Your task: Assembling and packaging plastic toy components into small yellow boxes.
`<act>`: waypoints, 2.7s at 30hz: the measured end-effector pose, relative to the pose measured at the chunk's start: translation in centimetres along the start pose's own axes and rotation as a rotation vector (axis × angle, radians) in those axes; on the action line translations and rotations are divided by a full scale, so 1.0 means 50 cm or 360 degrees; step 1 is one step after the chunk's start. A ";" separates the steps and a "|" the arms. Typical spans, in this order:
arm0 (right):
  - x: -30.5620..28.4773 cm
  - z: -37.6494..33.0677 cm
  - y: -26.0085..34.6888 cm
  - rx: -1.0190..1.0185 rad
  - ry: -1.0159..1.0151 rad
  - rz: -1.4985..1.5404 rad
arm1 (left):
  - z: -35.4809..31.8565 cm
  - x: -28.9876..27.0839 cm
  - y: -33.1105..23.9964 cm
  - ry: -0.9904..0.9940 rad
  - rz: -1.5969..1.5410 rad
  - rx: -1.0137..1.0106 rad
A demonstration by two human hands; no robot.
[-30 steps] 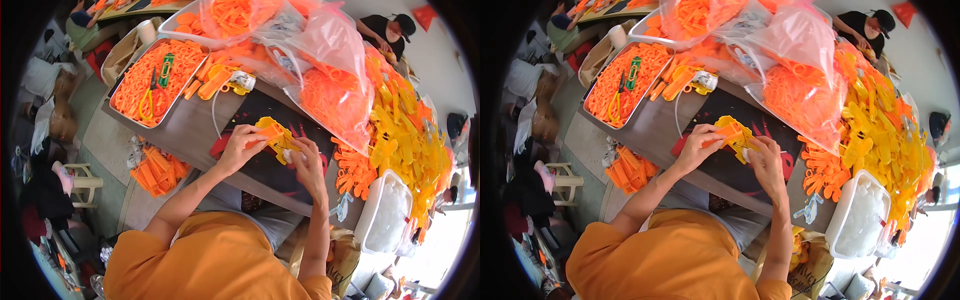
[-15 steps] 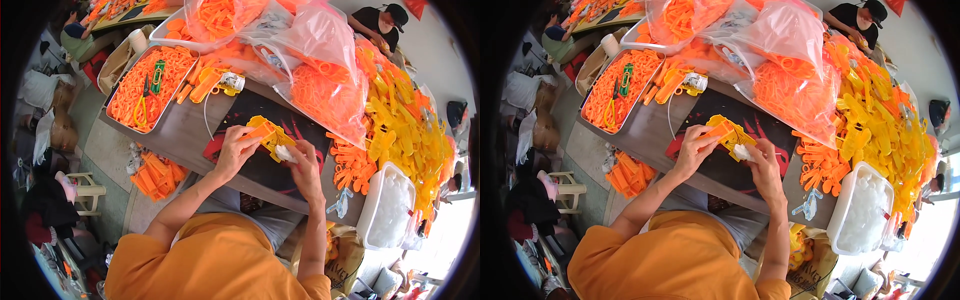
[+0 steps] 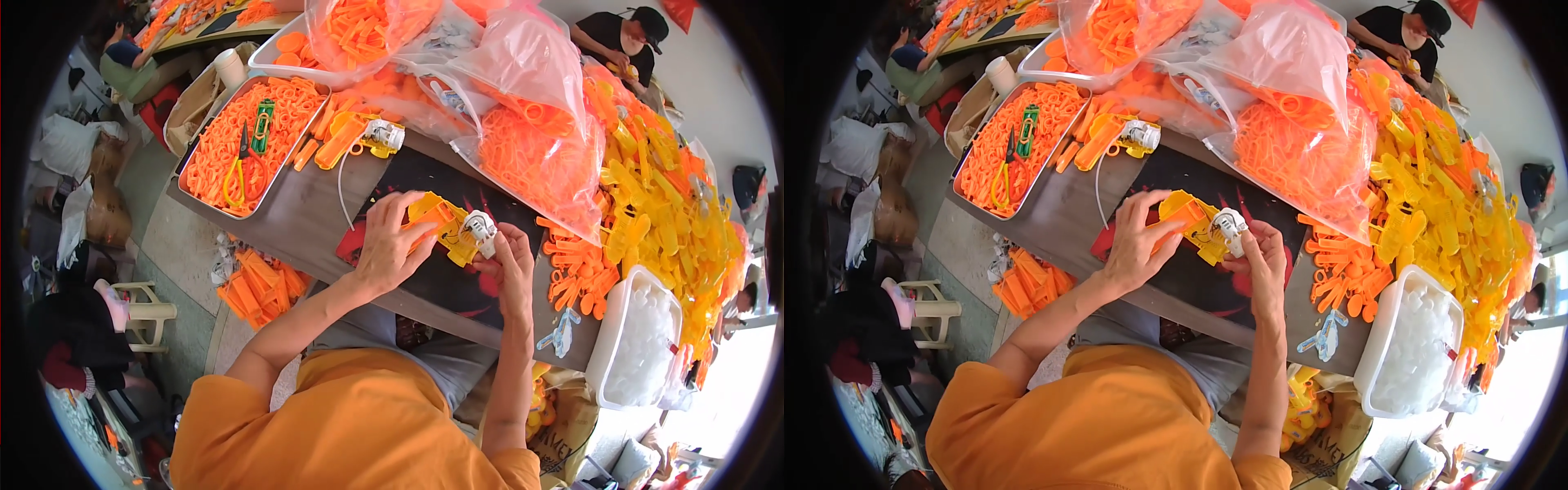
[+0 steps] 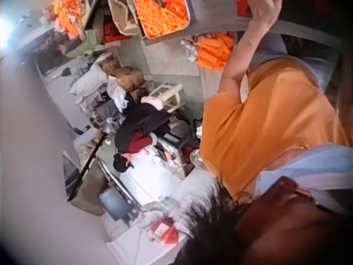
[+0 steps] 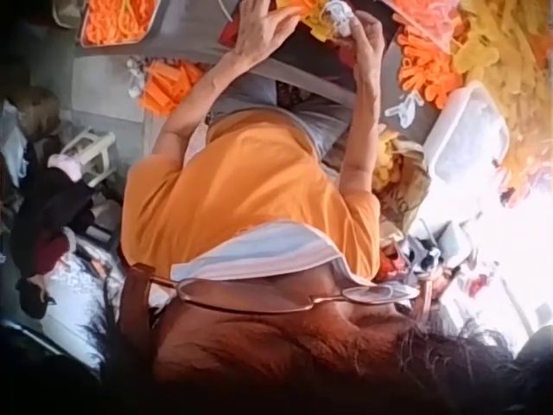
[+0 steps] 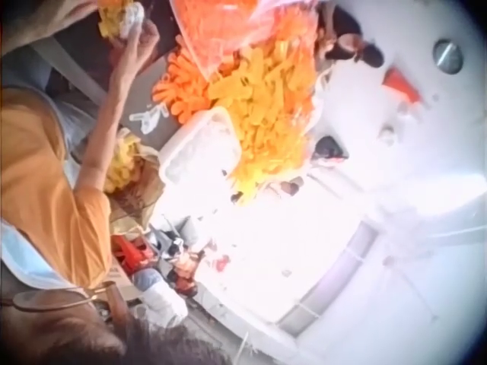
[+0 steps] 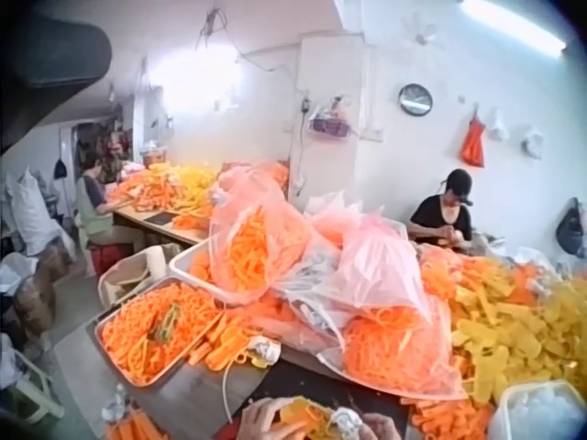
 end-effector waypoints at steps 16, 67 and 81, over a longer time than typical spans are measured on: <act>-0.021 -0.030 0.002 -0.0835 -0.0513 -0.1914 | 0.112 0.047 0.075 0.0528 -0.1036 0.0154; 0.021 -0.025 -0.028 -0.0795 -0.0419 -0.1362 | 0.080 0.101 0.049 0.0299 -0.0805 0.0274; 0.046 -0.019 0.022 -0.0788 -0.0313 -0.0996 | 0.173 0.039 0.066 0.0718 -0.0828 0.0541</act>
Point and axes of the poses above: each hand's wrist, its own z-axis towards the middle knuckle, its own x-axis out of the palm, y = z × x, the point moved 3 cm from there along z, towards the middle knuckle, and after that the axes turned 13 degrees about x, right-handed, at the moved point
